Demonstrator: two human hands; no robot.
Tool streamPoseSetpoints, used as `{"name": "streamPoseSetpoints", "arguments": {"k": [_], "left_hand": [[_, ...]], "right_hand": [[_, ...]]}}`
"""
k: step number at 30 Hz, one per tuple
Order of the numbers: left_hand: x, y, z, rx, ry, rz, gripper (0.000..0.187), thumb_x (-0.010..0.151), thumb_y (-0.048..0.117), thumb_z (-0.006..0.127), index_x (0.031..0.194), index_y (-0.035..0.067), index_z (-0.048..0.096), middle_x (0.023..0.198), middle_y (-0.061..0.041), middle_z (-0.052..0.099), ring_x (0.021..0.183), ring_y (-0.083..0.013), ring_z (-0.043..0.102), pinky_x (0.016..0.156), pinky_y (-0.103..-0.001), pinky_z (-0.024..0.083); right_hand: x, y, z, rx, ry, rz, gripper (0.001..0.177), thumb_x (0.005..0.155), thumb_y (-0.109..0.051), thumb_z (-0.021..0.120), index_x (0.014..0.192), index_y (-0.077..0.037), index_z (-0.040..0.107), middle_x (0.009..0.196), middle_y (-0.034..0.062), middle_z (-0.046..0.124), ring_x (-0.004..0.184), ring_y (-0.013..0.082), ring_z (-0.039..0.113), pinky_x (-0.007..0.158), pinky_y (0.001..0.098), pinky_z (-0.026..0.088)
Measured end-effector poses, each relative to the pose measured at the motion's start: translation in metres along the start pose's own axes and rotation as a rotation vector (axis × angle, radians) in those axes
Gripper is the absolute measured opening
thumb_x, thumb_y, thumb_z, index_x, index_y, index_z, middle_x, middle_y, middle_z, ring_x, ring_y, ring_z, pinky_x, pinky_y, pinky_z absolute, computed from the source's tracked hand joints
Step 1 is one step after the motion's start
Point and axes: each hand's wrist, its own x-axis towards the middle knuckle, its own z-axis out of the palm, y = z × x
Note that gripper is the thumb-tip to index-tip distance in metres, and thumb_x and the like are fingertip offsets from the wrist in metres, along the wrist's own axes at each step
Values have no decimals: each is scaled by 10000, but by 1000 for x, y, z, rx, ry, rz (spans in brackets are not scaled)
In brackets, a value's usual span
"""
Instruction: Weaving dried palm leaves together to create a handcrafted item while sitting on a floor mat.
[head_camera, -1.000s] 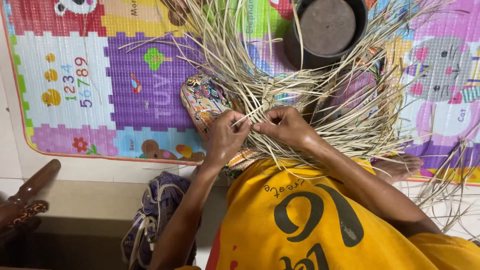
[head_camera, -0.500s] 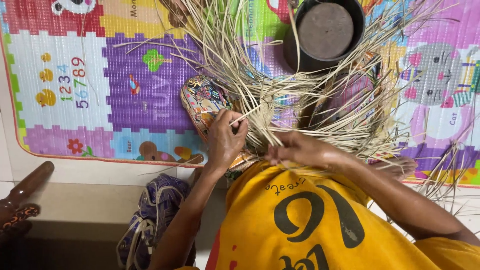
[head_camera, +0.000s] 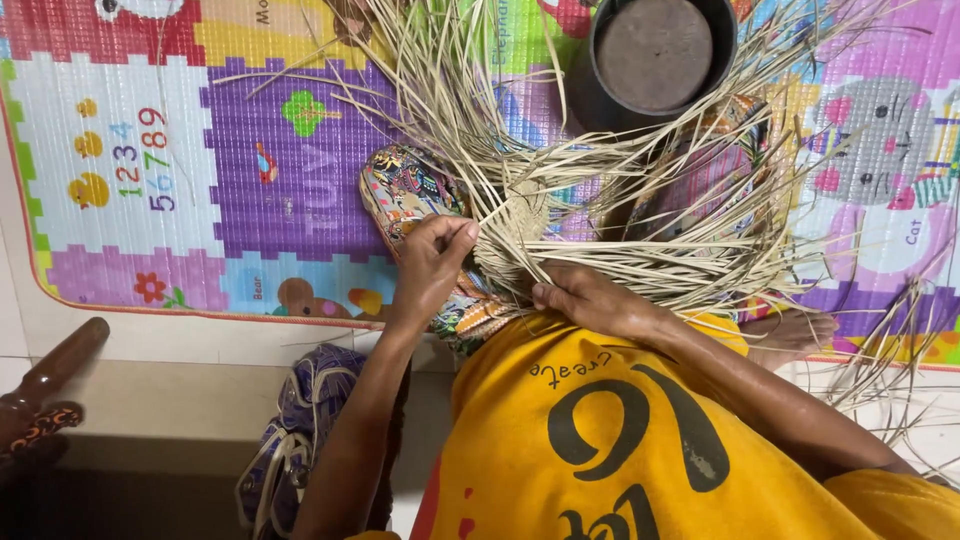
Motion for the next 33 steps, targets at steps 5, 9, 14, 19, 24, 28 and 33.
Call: {"name": "streamPoseSetpoints", "arguments": {"k": [5, 9, 14, 19, 24, 28, 33], "left_hand": [[4, 3, -6, -152, -91, -224, 297, 1026, 202, 655, 1109, -80, 697, 727, -69, 561, 622, -104, 580, 581, -239, 543], [4, 8, -2, -310, -95, -279, 333, 995, 155, 682, 1167, -130, 655, 794, -134, 639, 726, -156, 702, 690, -331, 668], [4, -6, -4, -248, -129, -235, 413, 1030, 153, 632, 1276, -172, 565, 870, -172, 629, 840, -210, 732, 797, -405, 678], [5, -19, 0, -250, -173, -239, 361, 1064, 173, 561, 1220, -150, 604, 858, -152, 630, 841, -215, 729, 832, -409, 651], [11, -36, 7, -203, -230, -156, 247, 1063, 138, 562, 1139, -75, 662, 863, -162, 661, 858, -253, 755, 817, -390, 622], [13, -36, 16, -255, -246, -83, 168, 1046, 79, 579, 1023, -52, 683, 802, -165, 685, 782, -239, 743, 774, -346, 600], [13, -11, 22, -200, -202, 15, 120, 979, 42, 655, 892, -15, 715, 672, -86, 654, 665, -79, 616, 627, -242, 518]], "right_hand": [[-5, -18, 1, -48, 21, -4, 423, 1076, -387, 483, 921, -37, 662, 905, 174, 644, 935, 374, 693, 855, 488, 550], [-2, -14, 4, -65, 53, 1, 400, 1083, -361, 467, 936, -42, 660, 884, 161, 642, 920, 369, 693, 841, 478, 546], [-1, -10, 11, -101, 49, -24, 397, 1085, -337, 481, 914, -14, 636, 843, 190, 630, 863, 410, 685, 806, 502, 540], [-8, -2, 1, -41, 35, -2, 364, 1082, -308, 480, 897, -42, 644, 832, 131, 629, 851, 322, 691, 800, 455, 551], [-21, -11, -14, 10, 37, 43, 374, 1082, -295, 475, 873, -43, 655, 817, 101, 638, 825, 274, 678, 792, 445, 557], [-34, -7, -34, -54, 26, 149, 352, 1058, -273, 503, 942, 0, 694, 823, 182, 732, 789, 296, 714, 761, 456, 573], [-37, -55, -65, -169, 274, -6, 327, 927, -208, 694, 1183, -8, 666, 958, 243, 767, 896, 422, 764, 774, 531, 600]]}}
